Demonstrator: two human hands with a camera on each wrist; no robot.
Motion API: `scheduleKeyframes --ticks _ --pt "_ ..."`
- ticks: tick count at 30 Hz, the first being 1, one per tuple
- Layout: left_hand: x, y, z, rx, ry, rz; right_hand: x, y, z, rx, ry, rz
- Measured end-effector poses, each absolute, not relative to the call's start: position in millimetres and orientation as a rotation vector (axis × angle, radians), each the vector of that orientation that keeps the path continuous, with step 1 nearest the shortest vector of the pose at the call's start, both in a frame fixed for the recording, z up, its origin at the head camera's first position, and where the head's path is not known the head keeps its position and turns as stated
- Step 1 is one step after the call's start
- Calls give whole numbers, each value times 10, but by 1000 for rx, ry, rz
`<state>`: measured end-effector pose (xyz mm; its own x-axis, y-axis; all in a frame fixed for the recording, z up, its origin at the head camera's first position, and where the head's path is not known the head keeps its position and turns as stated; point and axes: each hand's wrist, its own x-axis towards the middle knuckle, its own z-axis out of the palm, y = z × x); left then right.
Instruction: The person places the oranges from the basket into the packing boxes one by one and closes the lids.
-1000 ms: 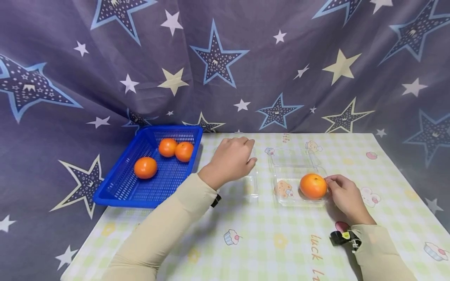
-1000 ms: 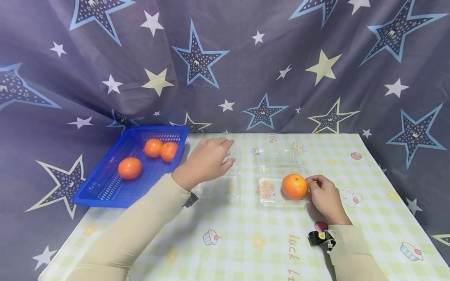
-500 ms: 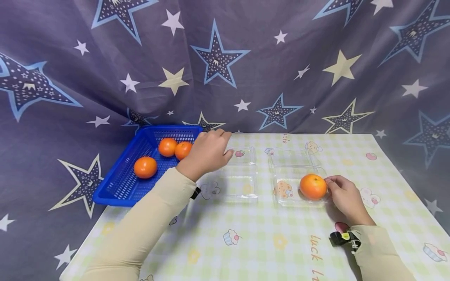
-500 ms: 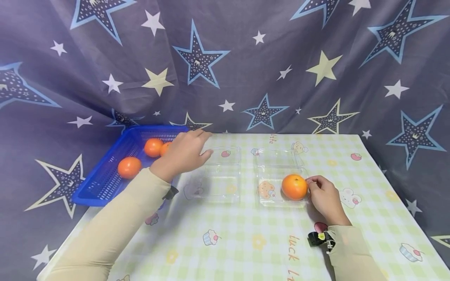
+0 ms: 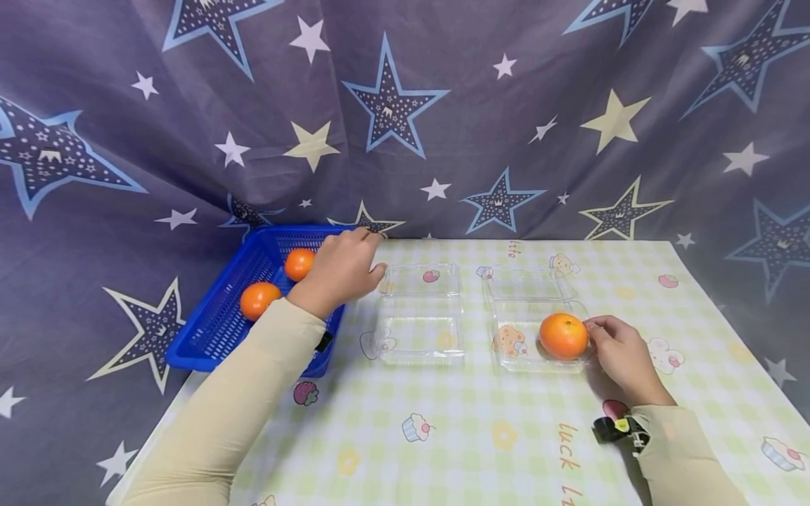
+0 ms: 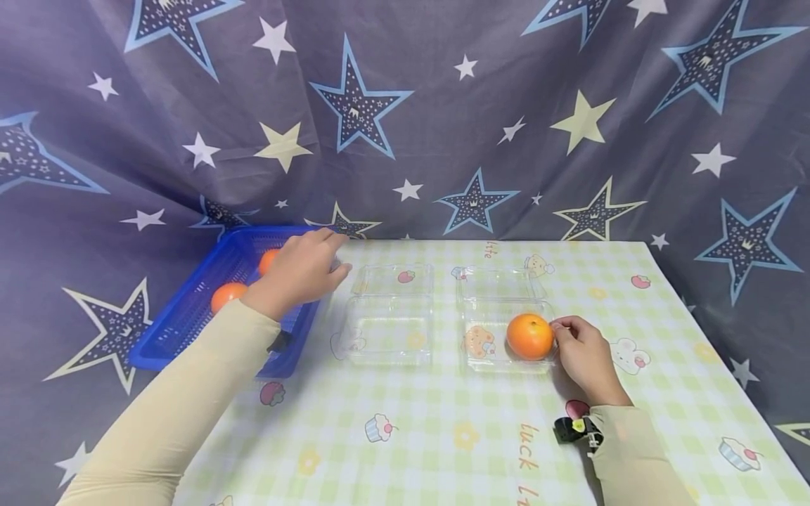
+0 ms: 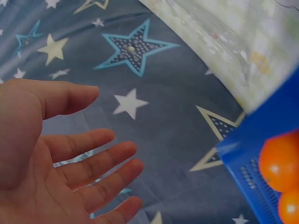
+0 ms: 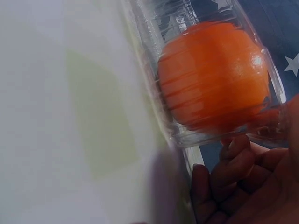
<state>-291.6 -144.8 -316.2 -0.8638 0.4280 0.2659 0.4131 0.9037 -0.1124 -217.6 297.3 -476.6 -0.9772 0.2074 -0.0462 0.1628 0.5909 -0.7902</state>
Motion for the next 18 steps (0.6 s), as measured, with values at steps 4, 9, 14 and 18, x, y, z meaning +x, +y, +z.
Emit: scheduleKeyframes --ticks 4,9,14,18 --pt "-2946 -1552 -3201 -583 -2832 56 -2174 2970 -4763 -340 -2763 1374" --pt "-2985 -1691 -3208 -522 -2877 -16 -2174 2973 -4764 -333 -2763 1368" --pt "-3043 -1827 -3233 -469 -2892 -39 -2177 2966 -4763 -330 -2766 1362" --pt "-3119 -1921 -3296 -433 -2915 -37 -2180 2959 -4766 -340 -2767 1357"
